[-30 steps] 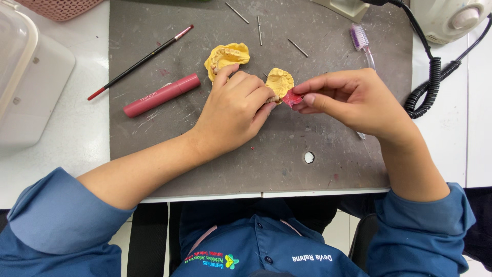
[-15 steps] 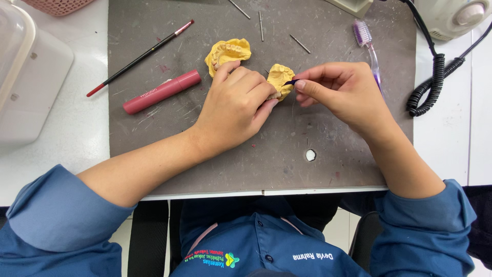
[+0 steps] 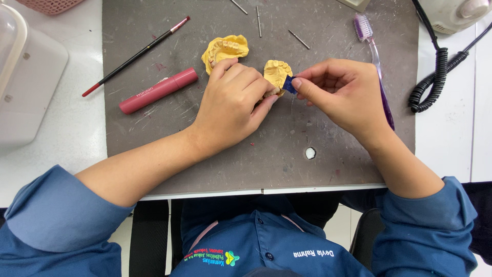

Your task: The person uses a rotary handpiece to grind and shape a small dental prosthesis component, then places it into a yellow dental cast to check fit. They repeat the grinding and fitting steps several times, adjusting the component until it seats properly in the cast.

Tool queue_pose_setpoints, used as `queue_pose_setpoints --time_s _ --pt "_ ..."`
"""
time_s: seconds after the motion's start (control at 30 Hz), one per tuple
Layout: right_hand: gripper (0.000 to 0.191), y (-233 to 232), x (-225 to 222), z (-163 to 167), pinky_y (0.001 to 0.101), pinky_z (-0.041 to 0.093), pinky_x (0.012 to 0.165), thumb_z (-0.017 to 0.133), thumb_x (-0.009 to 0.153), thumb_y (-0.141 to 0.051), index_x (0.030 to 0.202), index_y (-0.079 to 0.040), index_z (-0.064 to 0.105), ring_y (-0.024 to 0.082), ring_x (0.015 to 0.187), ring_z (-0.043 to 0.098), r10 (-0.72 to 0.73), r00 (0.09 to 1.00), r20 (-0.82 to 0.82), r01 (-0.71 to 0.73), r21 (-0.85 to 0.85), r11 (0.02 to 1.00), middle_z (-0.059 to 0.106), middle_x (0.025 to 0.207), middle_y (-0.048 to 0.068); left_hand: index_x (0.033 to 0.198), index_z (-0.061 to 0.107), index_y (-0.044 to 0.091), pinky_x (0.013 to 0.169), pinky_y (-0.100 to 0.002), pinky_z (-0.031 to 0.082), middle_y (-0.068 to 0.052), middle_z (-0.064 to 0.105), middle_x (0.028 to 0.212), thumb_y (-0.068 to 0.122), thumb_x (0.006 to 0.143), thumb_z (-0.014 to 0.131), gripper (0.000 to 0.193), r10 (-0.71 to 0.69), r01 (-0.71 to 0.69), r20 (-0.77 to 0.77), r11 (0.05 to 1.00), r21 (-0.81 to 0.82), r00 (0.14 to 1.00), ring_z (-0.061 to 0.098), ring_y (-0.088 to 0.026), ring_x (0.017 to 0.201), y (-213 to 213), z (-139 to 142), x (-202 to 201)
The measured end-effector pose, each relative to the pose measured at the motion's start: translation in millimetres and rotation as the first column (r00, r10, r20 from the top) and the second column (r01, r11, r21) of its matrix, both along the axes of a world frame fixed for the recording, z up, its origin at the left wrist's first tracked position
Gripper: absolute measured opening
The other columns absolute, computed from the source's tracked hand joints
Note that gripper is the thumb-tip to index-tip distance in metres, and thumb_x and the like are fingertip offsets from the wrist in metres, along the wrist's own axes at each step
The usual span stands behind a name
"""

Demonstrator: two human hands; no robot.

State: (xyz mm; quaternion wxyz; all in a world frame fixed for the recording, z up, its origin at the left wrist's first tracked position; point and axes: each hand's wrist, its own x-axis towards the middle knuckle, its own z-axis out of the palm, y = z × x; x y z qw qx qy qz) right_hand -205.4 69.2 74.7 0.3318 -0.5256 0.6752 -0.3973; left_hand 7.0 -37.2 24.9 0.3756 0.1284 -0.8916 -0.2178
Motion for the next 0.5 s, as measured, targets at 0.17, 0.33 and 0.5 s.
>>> queue_pose_setpoints --time_s 0.17,0.33,0.5 --pt "0.012 3 10 -2 0.0206 0.06 0.075 0.08 0.099 -0.006 0.103 0.004 0.074 0.01 0.082 0.074 -0.001 0.985 -0.17 -0.029 -0.175 0.984 0.077 0.095 0.009 0.094 0.065 0.007 0.104 -0.046 0.043 -0.007 0.061 0.094 0.013 0.091 0.081 0.017 0.007 -0.007 -0.013 1.0 0.008 1.0 0.061 -0.027 0.095 1 0 0" --pt "0.01 4 13 -4 0.0239 0.062 0.078 0.081 0.097 -0.002 0.099 0.004 0.074 0.014 0.085 0.077 0.019 0.943 -0.333 -0.11 -0.257 0.96 0.078 0.095 0.012 0.095 0.065 0.007 0.104 -0.046 0.043 -0.007 0.061 0.095 0.013 0.091 0.081 0.018 0.01 -0.01 -0.013 1.0 0.006 1.0 0.061 -0.027 0.096 1 0 0" --pt "0.01 5 17 -6 0.0249 0.062 0.077 0.082 0.096 -0.002 0.098 0.004 0.074 0.016 0.086 0.078 0.012 0.924 -0.383 -0.128 -0.279 0.952 0.077 0.093 0.012 0.095 0.065 0.007 0.104 -0.047 0.043 -0.007 0.06 0.093 0.013 0.089 0.081 0.018 0.012 -0.012 -0.008 1.0 0.004 1.0 0.061 -0.027 0.096 2 0 -1"
